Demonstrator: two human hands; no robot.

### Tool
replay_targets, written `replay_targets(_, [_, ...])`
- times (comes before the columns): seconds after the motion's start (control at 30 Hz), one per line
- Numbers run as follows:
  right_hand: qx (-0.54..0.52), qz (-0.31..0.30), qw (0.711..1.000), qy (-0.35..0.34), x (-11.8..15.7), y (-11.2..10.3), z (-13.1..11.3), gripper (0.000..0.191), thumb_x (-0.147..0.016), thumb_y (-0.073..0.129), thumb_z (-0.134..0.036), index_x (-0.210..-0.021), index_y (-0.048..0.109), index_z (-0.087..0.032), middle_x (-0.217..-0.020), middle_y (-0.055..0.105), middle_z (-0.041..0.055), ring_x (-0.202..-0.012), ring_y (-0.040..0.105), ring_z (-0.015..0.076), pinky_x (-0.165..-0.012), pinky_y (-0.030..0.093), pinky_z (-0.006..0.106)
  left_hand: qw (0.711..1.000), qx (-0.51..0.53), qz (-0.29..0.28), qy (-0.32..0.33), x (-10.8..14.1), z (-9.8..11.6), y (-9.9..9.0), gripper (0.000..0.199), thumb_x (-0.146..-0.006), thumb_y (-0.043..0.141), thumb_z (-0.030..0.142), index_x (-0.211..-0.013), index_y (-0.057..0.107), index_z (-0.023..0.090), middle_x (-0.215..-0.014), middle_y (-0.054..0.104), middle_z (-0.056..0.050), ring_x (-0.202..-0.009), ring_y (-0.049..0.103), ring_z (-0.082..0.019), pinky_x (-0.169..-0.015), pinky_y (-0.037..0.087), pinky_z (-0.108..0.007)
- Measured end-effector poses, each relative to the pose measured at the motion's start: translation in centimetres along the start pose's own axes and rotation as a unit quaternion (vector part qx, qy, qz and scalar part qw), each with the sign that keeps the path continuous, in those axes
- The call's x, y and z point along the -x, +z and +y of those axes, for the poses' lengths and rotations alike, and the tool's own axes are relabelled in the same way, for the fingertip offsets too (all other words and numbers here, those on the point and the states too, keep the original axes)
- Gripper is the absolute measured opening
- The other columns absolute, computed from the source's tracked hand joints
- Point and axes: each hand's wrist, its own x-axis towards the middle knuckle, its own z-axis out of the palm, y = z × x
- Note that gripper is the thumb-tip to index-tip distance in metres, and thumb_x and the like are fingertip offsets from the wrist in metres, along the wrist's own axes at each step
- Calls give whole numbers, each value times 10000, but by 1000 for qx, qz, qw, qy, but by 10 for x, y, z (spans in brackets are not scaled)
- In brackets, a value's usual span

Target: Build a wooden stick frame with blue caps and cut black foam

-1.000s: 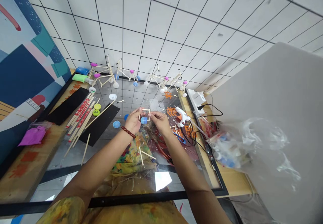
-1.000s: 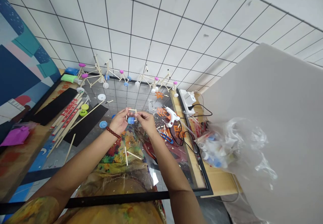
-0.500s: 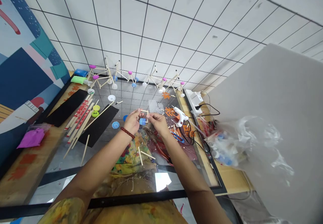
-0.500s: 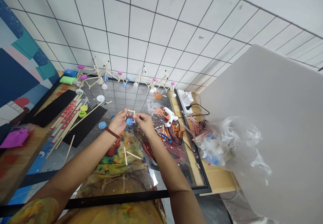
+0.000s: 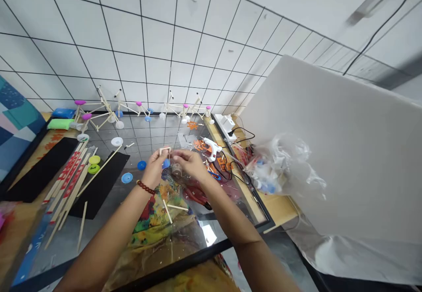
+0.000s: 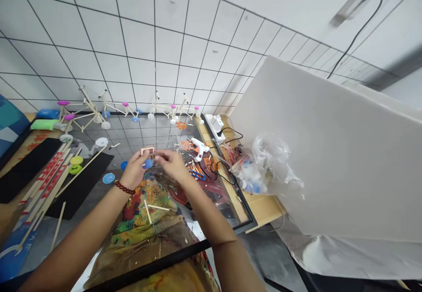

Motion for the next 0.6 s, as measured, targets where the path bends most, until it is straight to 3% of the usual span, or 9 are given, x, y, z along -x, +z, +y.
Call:
replay_targets(0.07, [148, 94, 984, 27, 6, -39, 2, 311, -802, 601, -469, -923, 701, -200, -880, 728, 48, -803, 649, 189, -766, 489, 302, 999, 36, -5, -14, -1, 5, -2, 355, -720, 768, 403, -951, 680, 148, -930, 711, -89, -781, 671, -192, -665, 551, -310])
replay_targets(0.1, [253, 152, 952, 78, 9, -61, 4, 329, -829, 568, -484, -918, 695, -194, -862, 728, 61, -790, 648, 191, -740, 480, 294, 999, 48, -15, -19, -1, 7, -4, 364, -741, 745, 432, -957, 674, 147, -936, 713, -97, -769, 676, -201, -652, 561, -329])
replay_targets(0.13, [356, 191, 903, 148, 10, -82, 7, 368, -844, 532, -518, -936, 689, -198, -870, 727, 71, -797, 652, 196, -722, 470, 288, 998, 58, -30, -25, -2, 10, -5, 379, -765, 714, 462, -970, 670, 146, -942, 715, -106, -759, 679, -205, -640, 568, -339])
replay_targets(0.17, [390, 205, 879, 182, 11, -101, 10, 404, -840, 535, -520, -961, 684, -164, -888, 724, 118, -812, 656, 227, -705, 459, 305, 996, 66, -48, -34, -2, 12, -6, 404, -792, 673, 499, -983, 667, 144, -946, 716, -115, -747, 680, -205, -628, 571, -342])
replay_targets(0.23, [418, 202, 858, 220, 10, -129, 18, 457, -794, 588, -536, -949, 684, -116, -884, 716, 175, -828, 664, 271, -681, 441, 315, 992, 82, -77, -59, -2, 15, -7, 485, -833, 570, 580, -1000, 662, 135, -944, 718, -134, -726, 682, -206, -611, 572, -342])
replay_targets(0.37, [447, 180, 836, 261, 3, -142, 29, 522, -752, 596, -596, -905, 699, -108, -874, 715, 194, -849, 673, 299, -650, 417, 307, 983, 115, -109, -94, -1, 16, -8, 623, -869, 398, 664, -1007, 662, 117, -932, 716, -164, -723, 688, -224, -617, 569, -358])
replay_targets(0.6, [435, 124, 840, 300, -4, -145, 32, 412, -713, 612, -569, -569, 667, -187, -611, 663, 102, -682, 652, 255, -577, 388, 297, 974, 149, -134, -105, -2, 17, -14, 474, -900, 480, 481, -1019, 685, 70, -978, 705, -194, -834, 678, -242, -744, 553, -368])
